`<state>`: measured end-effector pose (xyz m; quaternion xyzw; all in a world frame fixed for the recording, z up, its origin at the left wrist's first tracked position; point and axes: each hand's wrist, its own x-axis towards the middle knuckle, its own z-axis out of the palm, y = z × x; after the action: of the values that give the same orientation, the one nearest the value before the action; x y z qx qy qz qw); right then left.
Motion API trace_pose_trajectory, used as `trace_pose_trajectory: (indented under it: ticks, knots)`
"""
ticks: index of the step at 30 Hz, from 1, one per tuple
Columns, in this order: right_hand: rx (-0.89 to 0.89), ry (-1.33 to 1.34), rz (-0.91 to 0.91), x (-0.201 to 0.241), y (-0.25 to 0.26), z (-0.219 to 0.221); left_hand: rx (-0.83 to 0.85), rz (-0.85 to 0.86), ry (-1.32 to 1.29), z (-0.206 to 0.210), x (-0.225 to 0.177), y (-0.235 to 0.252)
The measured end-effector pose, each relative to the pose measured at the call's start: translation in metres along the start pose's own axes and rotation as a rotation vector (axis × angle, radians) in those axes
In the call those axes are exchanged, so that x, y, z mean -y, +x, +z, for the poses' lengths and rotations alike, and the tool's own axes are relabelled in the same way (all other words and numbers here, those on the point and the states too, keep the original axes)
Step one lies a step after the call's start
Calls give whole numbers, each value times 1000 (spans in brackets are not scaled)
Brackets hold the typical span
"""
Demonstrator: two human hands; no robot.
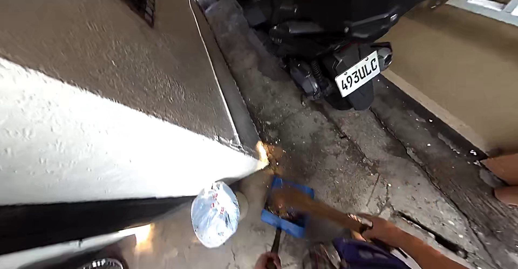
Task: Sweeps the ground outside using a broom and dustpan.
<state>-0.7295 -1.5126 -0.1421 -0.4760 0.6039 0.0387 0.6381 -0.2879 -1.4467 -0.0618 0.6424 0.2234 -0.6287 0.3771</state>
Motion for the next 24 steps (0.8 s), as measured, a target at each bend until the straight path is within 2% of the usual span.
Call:
trace_pose_trajectory:
  ticks: [2, 5, 8, 10, 13, 16, 18, 21, 24]
  knots:
    - [-120, 136, 79, 13, -17, -32, -76, -16, -31, 10, 0, 2]
    - [-315, 424, 167, 26, -11, -74, -148, -49, -69, 13, 4, 0]
    - [-507, 604, 262, 44, 36, -106, -171, -76, -74, 16, 6, -2]
    - [-546, 616, 288, 55, 73, -106, -191, -91, -91, 22, 6, -4]
    - [-288, 263, 284, 87, 111, -68, -233, -106, -106, 35, 1, -3]
    - [134, -171, 167, 131, 126, -17, -253, -99, -133, 40, -3, -2]
    - [279, -335, 82, 164, 127, 7, -241, -80, -143, 32, -11, -4]
    - [318, -376, 63, 195, 107, 6, -204, -51, -138, 6, -13, -15]
    - [194, -301, 95, 220, 88, -48, -192, -20, -171, -11, -6, -26]
